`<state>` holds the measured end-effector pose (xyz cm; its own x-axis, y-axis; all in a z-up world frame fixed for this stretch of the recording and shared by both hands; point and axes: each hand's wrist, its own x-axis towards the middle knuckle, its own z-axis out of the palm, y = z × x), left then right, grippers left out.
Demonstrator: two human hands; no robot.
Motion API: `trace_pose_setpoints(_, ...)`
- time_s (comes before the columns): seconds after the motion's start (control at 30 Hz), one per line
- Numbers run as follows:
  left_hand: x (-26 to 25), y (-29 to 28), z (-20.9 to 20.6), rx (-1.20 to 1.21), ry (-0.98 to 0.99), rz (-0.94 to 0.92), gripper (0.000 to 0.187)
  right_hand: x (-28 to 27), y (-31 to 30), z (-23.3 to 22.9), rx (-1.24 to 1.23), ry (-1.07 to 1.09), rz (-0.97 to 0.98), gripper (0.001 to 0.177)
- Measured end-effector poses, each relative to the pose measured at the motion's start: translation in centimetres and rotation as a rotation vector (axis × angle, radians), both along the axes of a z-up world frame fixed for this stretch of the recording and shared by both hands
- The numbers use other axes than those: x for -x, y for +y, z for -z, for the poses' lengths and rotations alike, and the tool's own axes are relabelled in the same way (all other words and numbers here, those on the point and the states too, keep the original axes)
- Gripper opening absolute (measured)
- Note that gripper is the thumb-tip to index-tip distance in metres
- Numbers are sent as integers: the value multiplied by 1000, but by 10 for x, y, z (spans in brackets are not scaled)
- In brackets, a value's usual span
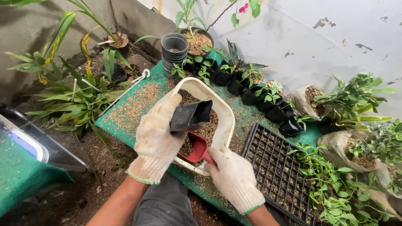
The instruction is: Transplanting small seedlings into a plastic seed tray using soil and a hand scoop.
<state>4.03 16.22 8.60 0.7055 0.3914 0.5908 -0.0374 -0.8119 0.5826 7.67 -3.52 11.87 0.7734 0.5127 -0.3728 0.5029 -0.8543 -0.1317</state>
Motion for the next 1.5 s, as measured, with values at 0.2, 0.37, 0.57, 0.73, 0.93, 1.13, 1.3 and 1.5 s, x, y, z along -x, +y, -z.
trace_pose_setpoints(0.2, 2, -9, -6, 22, 12, -99, 73, -7, -1, -2, -42, -7, 60, 26)
trace_pose_setpoints(0.37, -6, 18, 14, 88, -66, -27, 67, -16, -18, -6, -133, -43, 134, 26)
trace_pose_setpoints(0.57, 4, 69, 17, 328, -17, -122, 63, -23, 3, -28, -223, -54, 163, 19)
trace_pose_setpoints(0.73, 13, 90, 11, 475, 24, -110, 66, -27, 22, -46, -184, -46, 158, 23)
trace_pose_setpoints(0.93, 17, 92, -9, 330, 309, -80, 67, -23, 27, -98, -50, -62, 295, 22)
trace_pose_setpoints(1.13, 10, 89, 7, -73, 239, 12, 89, -25, 29, -121, -140, -99, 314, 15)
trace_pose_setpoints(1.3, 11, 77, -6, 78, 325, -46, 72, -22, 36, -123, -81, -33, 246, 34)
trace_pose_setpoints(1.5, -2, 73, 19, -35, 251, -49, 80, -28, 53, -146, 171, -17, 54, 19)
